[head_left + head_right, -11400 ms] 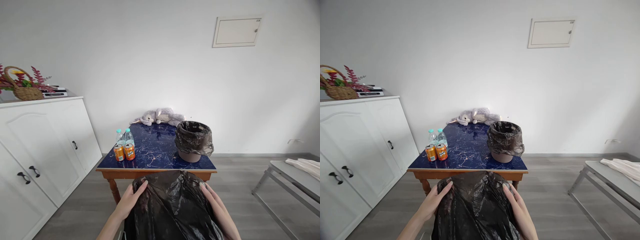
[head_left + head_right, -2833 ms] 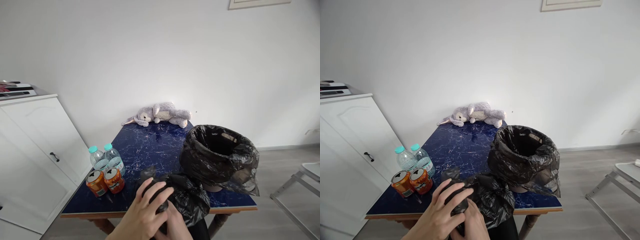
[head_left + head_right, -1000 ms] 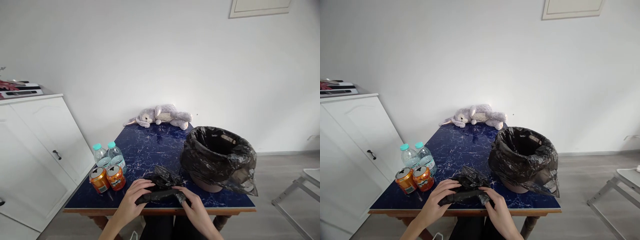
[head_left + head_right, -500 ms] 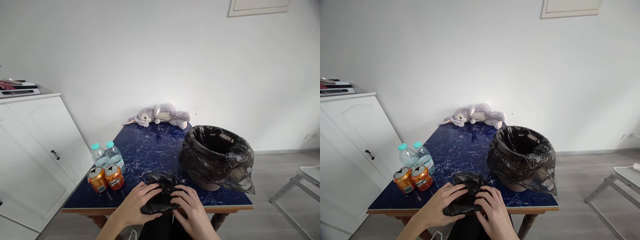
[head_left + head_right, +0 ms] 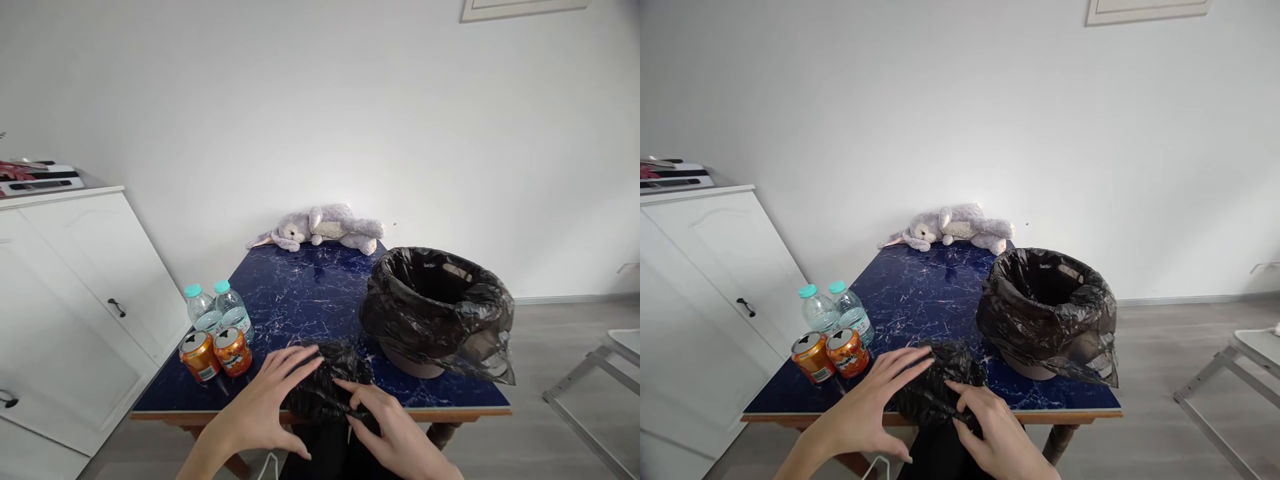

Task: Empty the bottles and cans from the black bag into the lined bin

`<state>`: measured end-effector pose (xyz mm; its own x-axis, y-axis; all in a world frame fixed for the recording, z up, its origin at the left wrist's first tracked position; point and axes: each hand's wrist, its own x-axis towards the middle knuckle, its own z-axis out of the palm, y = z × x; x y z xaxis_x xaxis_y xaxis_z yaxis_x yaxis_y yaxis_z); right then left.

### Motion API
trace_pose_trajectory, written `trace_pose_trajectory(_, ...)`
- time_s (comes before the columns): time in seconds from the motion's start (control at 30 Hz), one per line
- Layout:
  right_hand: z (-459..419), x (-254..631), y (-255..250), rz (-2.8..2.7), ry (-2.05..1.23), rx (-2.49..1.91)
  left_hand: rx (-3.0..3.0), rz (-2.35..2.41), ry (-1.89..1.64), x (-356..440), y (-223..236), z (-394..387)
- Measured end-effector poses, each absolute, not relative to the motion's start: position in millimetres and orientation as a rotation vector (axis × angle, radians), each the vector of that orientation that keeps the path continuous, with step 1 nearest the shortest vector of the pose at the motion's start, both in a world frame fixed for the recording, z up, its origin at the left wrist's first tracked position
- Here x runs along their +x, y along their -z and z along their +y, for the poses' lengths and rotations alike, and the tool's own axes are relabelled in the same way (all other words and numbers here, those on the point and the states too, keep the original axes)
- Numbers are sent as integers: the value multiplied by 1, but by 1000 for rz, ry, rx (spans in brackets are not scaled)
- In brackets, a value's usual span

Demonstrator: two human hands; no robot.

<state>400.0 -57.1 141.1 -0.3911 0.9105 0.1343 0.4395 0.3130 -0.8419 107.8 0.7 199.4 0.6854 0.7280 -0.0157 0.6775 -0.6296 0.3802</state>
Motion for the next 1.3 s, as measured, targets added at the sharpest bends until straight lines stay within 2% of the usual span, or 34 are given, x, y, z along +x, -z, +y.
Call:
trace_pose_trajectory(0.07,-47,399,-139,-1895,-959,-1192,2409,1068,-214,115,-197,4)
trace_pose_trajectory(0.23,-2,395,-119,-1752,-743,-1300,2242,1217,-520,131,-164,32)
trace_pose_trajectory(0.4,30,386,-98,-1715,-650,-1399,2536,1440,-781,153,-154,46)
trace_pose_trajectory(0.47,35,381,-93,-1718,-624,-1421,2735,1341,-873,163,-159,40)
trace_pose_trajectory(0.6,34,378,-91,-1706,-571,-1437,2913,964,-609,177,-159,25)
trace_pose_trajectory(0.73,17,376,-98,-1631,-457,-1493,2906,986,-443,174,-134,24)
trace_pose_trajectory(0.9,-27,344,-108,-1733,-18,-1451,2986,974,-406,169,-102,34)
trace_pose_trajectory(1.03,-48,313,-88,-1955,214,-1337,3055,930,-369,172,-91,41)
trace_pose_trajectory(1.2,-41,306,-47,-1944,203,-1523,3022,996,-332,163,-103,41)
trace_pose_trajectory(1.3,-36,311,-42,-1974,99,-1572,3004,1036,-347,149,-114,37)
